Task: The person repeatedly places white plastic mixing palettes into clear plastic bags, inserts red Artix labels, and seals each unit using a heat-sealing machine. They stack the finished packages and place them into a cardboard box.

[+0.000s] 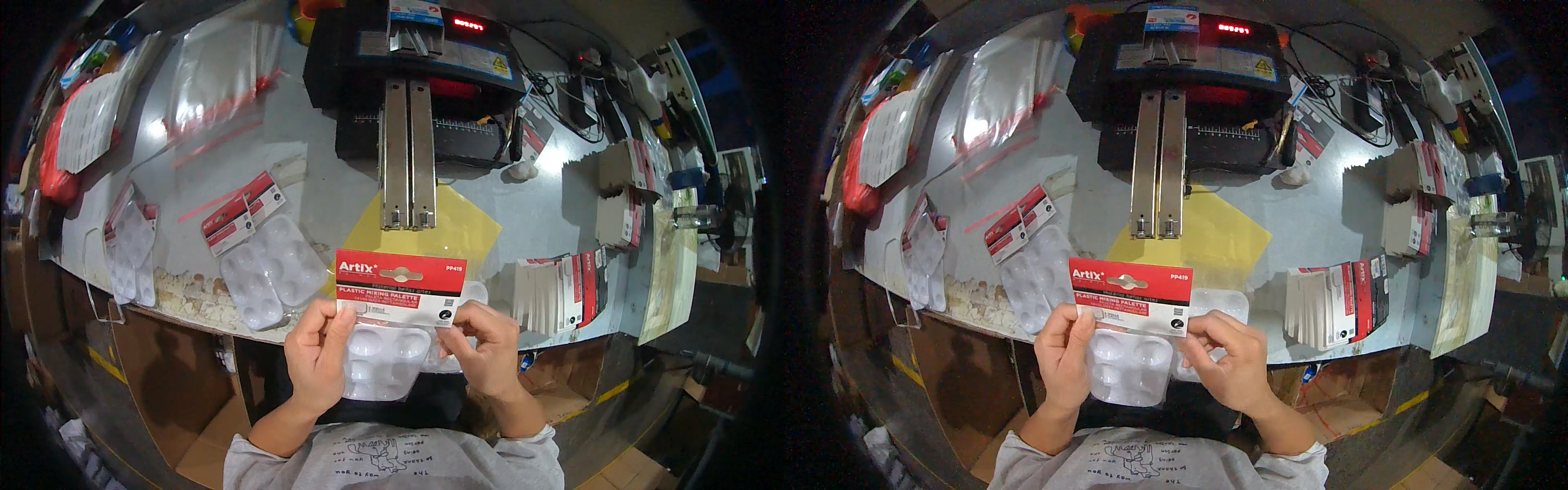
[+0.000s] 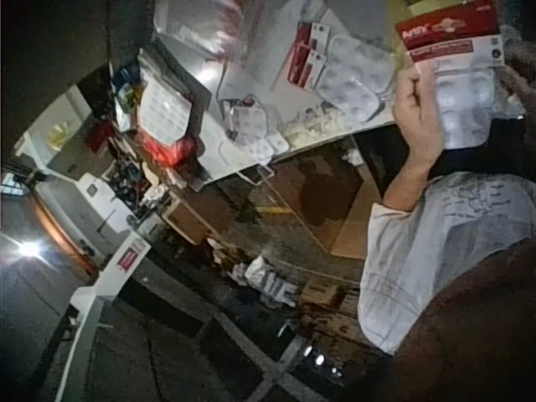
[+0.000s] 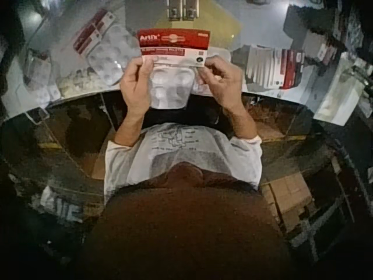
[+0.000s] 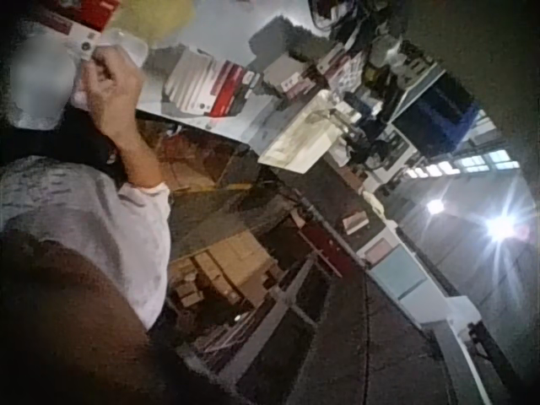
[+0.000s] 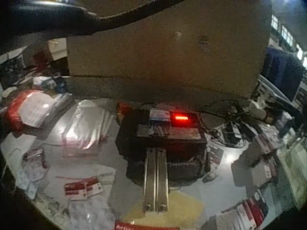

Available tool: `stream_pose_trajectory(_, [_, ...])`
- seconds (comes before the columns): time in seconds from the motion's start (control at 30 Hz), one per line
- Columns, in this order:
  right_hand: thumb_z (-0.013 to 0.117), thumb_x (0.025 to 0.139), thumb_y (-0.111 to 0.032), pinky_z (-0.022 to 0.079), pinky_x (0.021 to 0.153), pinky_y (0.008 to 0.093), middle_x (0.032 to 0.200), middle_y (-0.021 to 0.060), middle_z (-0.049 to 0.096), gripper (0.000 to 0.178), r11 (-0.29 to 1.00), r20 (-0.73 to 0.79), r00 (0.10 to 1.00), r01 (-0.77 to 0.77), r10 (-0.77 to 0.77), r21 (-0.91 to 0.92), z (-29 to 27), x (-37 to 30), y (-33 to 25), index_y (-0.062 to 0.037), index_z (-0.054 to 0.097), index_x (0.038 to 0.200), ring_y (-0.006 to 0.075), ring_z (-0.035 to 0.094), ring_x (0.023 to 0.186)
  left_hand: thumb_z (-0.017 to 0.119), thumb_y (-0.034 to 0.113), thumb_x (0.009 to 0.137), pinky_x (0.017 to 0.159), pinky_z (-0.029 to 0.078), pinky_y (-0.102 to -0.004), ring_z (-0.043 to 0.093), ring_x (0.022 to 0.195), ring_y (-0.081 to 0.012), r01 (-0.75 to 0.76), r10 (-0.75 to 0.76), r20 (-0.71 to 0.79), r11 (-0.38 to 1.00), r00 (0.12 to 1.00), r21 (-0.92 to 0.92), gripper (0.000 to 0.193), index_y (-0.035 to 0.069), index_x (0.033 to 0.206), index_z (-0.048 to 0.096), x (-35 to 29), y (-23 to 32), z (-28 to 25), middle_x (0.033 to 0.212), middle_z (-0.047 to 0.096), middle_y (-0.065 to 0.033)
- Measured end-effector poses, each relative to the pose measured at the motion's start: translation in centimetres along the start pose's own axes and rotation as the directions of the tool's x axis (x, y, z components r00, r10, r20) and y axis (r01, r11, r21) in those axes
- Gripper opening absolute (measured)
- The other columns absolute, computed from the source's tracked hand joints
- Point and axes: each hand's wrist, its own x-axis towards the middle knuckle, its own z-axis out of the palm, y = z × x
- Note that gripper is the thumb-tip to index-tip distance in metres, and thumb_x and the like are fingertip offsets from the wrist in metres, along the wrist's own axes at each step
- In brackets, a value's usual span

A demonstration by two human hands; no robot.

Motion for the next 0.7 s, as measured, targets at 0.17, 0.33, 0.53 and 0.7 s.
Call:
stream_pose_trajectory(0.17, [0.054, 0.088, -0.003, 0.047, 0.051, 0.0223, 0.075, 0.0085, 0.062, 0.011, 0.969, 0.046, 0.988, -0.153, 0.147, 0.192, 0.0, -0.3, 0.5, 0.0048, 0.061, 0.089, 0.0105, 0.060, 0.056, 0.054, 0.013, 0.093, 0.056, 0.035, -0.0182, 0.042, 0.063, -0.0022, -0.012, 0.012, -0.002, 0.999, 1.000, 0.033, 0.017, -0.003, 0.088, 0.060, 0.1, 0.0, -0.2, 0.070, 0.055, 0.0033])
stream_pose_trajectory(0.33, [0.052, 0.093, -0.009, 0.044, 0.047, 0.0223, 0.076, 0.0093, 0.060, 0.019, 0.829, 0.055, 0.971, -0.227, 0.232, 0.512, 0.1, -0.1, 0.5, 0.0062, 0.062, 0.099, 0.0098, 0.057, 0.054, 0.055, 0.013, 0.093, 0.053, 0.036, -0.0199, 0.041, 0.060, -0.0036, -0.077, 0.088, -0.057, 0.982, 0.994, 0.170, 0.018, -0.004, 0.088, 0.060, 0.0, -0.4, 0.0, 0.064, 0.053, 0.0006])
stream_pose_trajectory(0.53, [0.059, 0.088, -0.008, 0.041, 0.045, 0.0227, 0.069, 0.0071, 0.058, 0.015, 0.990, 0.030, 0.998, -0.064, 0.061, 0.125, -0.1, 0.2, 0.4, 0.0047, 0.065, 0.084, 0.0093, 0.055, 0.052, 0.056, 0.013, 0.092, 0.050, 0.036, -0.0216, 0.042, 0.058, -0.0047, -0.106, 0.131, -0.089, 0.964, 0.987, 0.243, 0.018, -0.004, 0.087, 0.060, -0.1, -0.9, 0.0, 0.062, 0.051, -0.0032])
stream_pose_trajectory(0.7, [0.057, 0.089, -0.007, 0.040, 0.044, 0.0223, 0.066, 0.0063, 0.057, 0.015, 0.989, 0.053, 0.997, -0.056, 0.049, 0.138, -0.2, 0.4, 0.4, 0.0049, 0.065, 0.083, 0.0087, 0.055, 0.051, 0.054, 0.013, 0.093, 0.051, 0.037, -0.0231, 0.043, 0.057, -0.0059, -0.141, 0.176, -0.094, 0.944, 0.980, 0.297, 0.018, -0.003, 0.088, 0.060, 0.2, -1.3, 0.3, 0.062, 0.053, -0.0051])
